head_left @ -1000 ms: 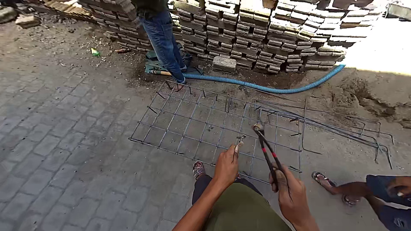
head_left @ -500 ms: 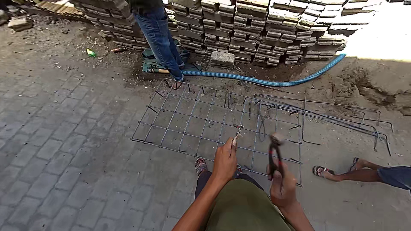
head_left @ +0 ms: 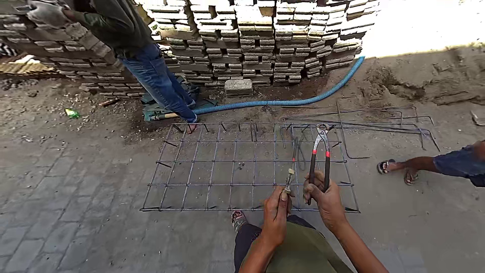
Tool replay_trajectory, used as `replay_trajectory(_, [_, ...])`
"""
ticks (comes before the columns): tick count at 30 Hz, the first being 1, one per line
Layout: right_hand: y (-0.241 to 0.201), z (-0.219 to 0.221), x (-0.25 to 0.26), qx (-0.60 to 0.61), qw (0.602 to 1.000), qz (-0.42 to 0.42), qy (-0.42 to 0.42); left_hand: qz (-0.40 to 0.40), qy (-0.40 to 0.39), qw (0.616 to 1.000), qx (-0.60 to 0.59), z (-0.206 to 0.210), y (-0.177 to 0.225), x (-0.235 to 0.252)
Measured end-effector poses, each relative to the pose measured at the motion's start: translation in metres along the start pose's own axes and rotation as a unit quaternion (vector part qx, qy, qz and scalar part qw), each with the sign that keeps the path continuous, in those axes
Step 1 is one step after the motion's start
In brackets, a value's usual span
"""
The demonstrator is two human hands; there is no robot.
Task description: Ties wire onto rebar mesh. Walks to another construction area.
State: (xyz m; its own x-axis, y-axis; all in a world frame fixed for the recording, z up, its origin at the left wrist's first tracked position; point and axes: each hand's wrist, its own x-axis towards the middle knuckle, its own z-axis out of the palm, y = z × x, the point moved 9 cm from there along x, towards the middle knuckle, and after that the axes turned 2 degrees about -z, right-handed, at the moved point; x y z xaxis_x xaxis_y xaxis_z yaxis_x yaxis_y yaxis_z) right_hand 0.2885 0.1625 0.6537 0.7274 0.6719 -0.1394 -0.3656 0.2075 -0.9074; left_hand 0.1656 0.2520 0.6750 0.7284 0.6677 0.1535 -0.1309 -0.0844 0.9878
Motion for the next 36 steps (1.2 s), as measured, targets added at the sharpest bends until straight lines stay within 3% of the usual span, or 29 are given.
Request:
replay_trajectory(2, [-0.014,0.014,-0.007,-0.018,0.998,-0.058,-0.033,0.031,0.002,0.999,0.025,0.008,0.007,0.004])
replay_trajectory(5, [-0.030,0.022,-0.009,-0.102,0.985,-0.139,-0.018,0.060,0.001,0.993,0.105,0.018,0.013,0.006])
replay_trajectory(7, [-0.036,0.021,-0.003,-0.141,0.979,-0.146,-0.012,0.067,-0.010,0.981,0.182,0.021,0.010,0.005])
replay_trajectory(10, [-0.036,0.017,0.008,-0.141,0.985,-0.097,-0.021,0.097,-0.035,0.925,0.366,0.013,0.025,0.002])
replay_trajectory(13, [-0.036,0.012,0.022,-0.130,0.987,-0.064,-0.064,0.168,0.083,0.845,0.501,-0.021,0.070,-0.002])
replay_trajectory(16, [-0.037,0.014,0.028,-0.101,0.985,-0.060,-0.126,0.115,0.102,0.805,0.573,-0.047,0.082,0.007])
replay_trajectory(19, [-0.040,0.018,0.034,-0.117,0.979,-0.071,-0.154,0.075,0.022,0.804,0.590,-0.046,0.070,0.011])
replay_trajectory(21, [-0.044,0.019,0.037,-0.123,0.975,-0.073,-0.173,0.050,-0.040,0.835,0.547,-0.043,0.065,0.011])
replay_trajectory(24, [-0.043,0.016,0.040,-0.123,0.972,-0.055,-0.195,-0.059,-0.154,0.919,0.358,-0.041,0.052,0.005])
replay_trajectory(26, [-0.041,0.011,0.043,-0.142,0.974,-0.057,-0.167,-0.174,-0.190,0.943,0.210,-0.037,0.039,-0.003])
replay_trajectory(28, [-0.041,-0.001,0.046,-0.211,0.968,-0.071,-0.112,-0.244,-0.179,0.939,0.160,-0.033,0.030,-0.009])
replay_trajectory(30, [-0.044,-0.013,0.045,-0.305,0.947,-0.070,-0.077,-0.254,-0.154,0.937,0.186,-0.033,0.025,-0.010])
replay_trajectory(36, [-0.049,-0.018,0.016,-0.522,0.848,-0.022,-0.094,-0.277,-0.099,0.932,0.213,-0.033,0.015,-0.009])
